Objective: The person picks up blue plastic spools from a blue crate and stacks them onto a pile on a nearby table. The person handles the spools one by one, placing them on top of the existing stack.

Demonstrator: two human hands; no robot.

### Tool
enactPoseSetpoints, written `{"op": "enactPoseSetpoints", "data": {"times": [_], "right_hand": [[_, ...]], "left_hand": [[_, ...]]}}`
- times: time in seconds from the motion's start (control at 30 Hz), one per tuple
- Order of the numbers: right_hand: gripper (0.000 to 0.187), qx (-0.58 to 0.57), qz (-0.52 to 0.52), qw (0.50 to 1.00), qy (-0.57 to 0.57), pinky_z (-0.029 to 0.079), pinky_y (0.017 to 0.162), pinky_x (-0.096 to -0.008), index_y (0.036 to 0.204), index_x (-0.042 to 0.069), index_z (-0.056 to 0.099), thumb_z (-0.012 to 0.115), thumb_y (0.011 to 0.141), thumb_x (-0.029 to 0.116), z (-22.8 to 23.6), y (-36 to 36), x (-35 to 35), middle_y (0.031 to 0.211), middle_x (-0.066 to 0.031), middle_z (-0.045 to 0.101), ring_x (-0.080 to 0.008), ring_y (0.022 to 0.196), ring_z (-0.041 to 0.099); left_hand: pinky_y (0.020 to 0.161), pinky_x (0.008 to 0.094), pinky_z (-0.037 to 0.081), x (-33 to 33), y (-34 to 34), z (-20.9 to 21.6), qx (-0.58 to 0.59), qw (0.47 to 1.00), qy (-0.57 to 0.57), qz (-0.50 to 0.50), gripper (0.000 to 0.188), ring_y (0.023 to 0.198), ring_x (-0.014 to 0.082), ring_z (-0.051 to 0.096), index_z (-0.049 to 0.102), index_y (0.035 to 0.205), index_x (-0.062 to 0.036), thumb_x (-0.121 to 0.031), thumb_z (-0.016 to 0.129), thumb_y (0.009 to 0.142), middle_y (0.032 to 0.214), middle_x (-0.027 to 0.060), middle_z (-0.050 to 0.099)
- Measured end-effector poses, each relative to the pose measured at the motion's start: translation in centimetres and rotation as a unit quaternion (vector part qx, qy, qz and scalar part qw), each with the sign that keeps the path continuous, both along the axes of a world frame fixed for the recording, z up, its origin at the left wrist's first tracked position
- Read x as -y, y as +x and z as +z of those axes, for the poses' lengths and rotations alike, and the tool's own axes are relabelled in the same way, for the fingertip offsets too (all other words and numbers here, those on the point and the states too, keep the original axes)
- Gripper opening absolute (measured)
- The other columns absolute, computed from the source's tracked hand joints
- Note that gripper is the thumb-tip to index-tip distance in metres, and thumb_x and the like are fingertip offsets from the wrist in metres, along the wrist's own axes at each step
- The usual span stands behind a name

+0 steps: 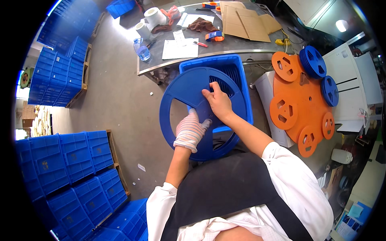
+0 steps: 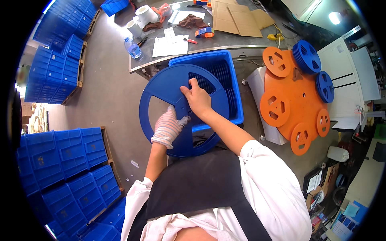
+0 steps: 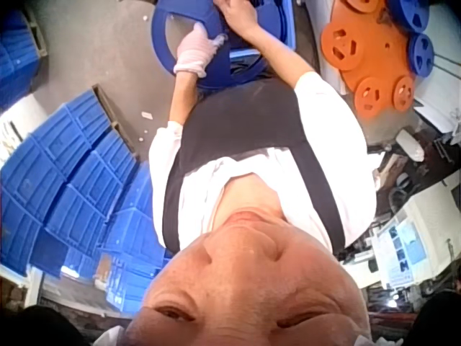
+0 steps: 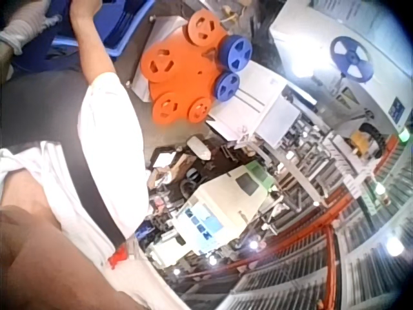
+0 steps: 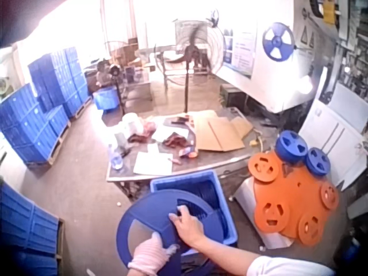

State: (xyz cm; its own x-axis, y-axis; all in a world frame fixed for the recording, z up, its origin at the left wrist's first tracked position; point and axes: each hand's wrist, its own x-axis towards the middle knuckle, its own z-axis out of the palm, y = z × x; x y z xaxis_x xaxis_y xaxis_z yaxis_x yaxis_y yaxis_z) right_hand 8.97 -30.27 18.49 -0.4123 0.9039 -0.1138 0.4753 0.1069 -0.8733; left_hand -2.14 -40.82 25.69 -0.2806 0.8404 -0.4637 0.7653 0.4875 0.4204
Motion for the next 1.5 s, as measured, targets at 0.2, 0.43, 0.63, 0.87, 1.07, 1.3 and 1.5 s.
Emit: {"op": "enactPoseSetpoints", "data": {"times": [0.2,0.43,0.63,0.87,1.07,1.3,1.5], "right_hand": [[0.072,0.074,0.020,0.988,0.134,0.052,0.070,-0.0490,0.129,0.002,0.041,0.056,0.088,0.060,0.3,-0.5,1.6,0.087,-0.0249,0.068,-0.0434,0.080,0.066],[0.052,-0.020,-0.007,0.999,0.041,0.050,0.083,-0.0417,0.131,0.006,0.045,0.055,0.096,0.042,0.2,-0.1,0.2,0.115,-0.0205,0.062,-0.0358,0.101,0.064],[0.074,0.143,0.169,0.909,0.352,0.010,0.114,-0.0594,0.152,0.017,0.030,0.057,0.090,0.045,0.4,1.8,2.3,0.160,-0.0055,0.024,-0.0316,0.149,0.012],[0.068,0.171,0.251,0.885,0.354,0.000,0.111,-0.0678,0.152,0.023,0.032,0.050,0.092,0.050,0.6,2.5,1.8,0.159,-0.0002,0.027,-0.0297,0.150,0.009],[0.060,0.152,0.245,0.877,0.384,-0.009,0.111,-0.0664,0.149,0.024,0.037,0.044,0.095,0.050,1.0,3.3,1.2,0.157,0.0031,0.032,-0.0268,0.150,0.007],[0.061,0.120,0.280,0.888,0.344,-0.010,0.111,-0.0663,0.147,0.022,0.043,0.047,0.093,0.051,0.0,5.2,4.2,0.154,0.0027,0.036,-0.0252,0.150,0.010],[0.055,0.135,0.229,0.889,0.374,-0.009,0.110,-0.0678,0.143,0.019,0.047,0.053,0.094,0.043,0.8,3.9,1.0,0.150,0.0007,0.042,-0.0266,0.149,0.014]], "left_hand": [[0.080,0.0458,0.052,0.0,-0.1,0.0,-0.016,1.000,-0.001,-0.006,0.072,0.092,0.0418,0.065,0.049,0.121,0.0102,-0.046,0.070,0.082,0.094,0.0288,0.067],[0.081,0.0456,0.052,-0.5,-0.3,0.5,0.007,1.000,-0.021,0.002,0.074,0.095,0.0421,0.065,0.048,0.124,0.0096,-0.046,0.070,0.082,0.098,0.0292,0.066],[0.083,0.0453,0.051,0.2,-1.9,-1.5,0.035,0.999,0.034,0.015,0.070,0.097,0.0438,0.063,0.050,0.122,0.0085,-0.042,0.074,0.080,0.099,0.0297,0.066],[0.075,0.0447,0.052,0.3,-2.9,-3.0,0.049,0.996,0.061,-0.031,0.068,0.089,0.0414,0.066,0.050,0.120,0.0075,-0.042,0.074,0.080,0.094,0.0285,0.066],[0.072,0.0434,0.052,0.3,-3.9,-4.7,0.130,0.986,0.102,-0.009,0.067,0.085,0.0408,0.066,0.051,0.118,0.0092,-0.040,0.075,0.079,0.090,0.0264,0.067],[0.074,0.0437,0.052,0.7,-3.4,-4.5,0.128,0.988,0.081,-0.027,0.066,0.083,0.0402,0.065,0.053,0.116,0.0078,-0.042,0.075,0.079,0.090,0.0260,0.066],[0.075,0.0412,0.052,-0.3,-3.1,-5.0,0.131,0.988,0.070,-0.035,0.065,0.084,0.0382,0.066,0.053,0.115,0.0089,-0.040,0.076,0.079,0.091,0.0264,0.066]]}}
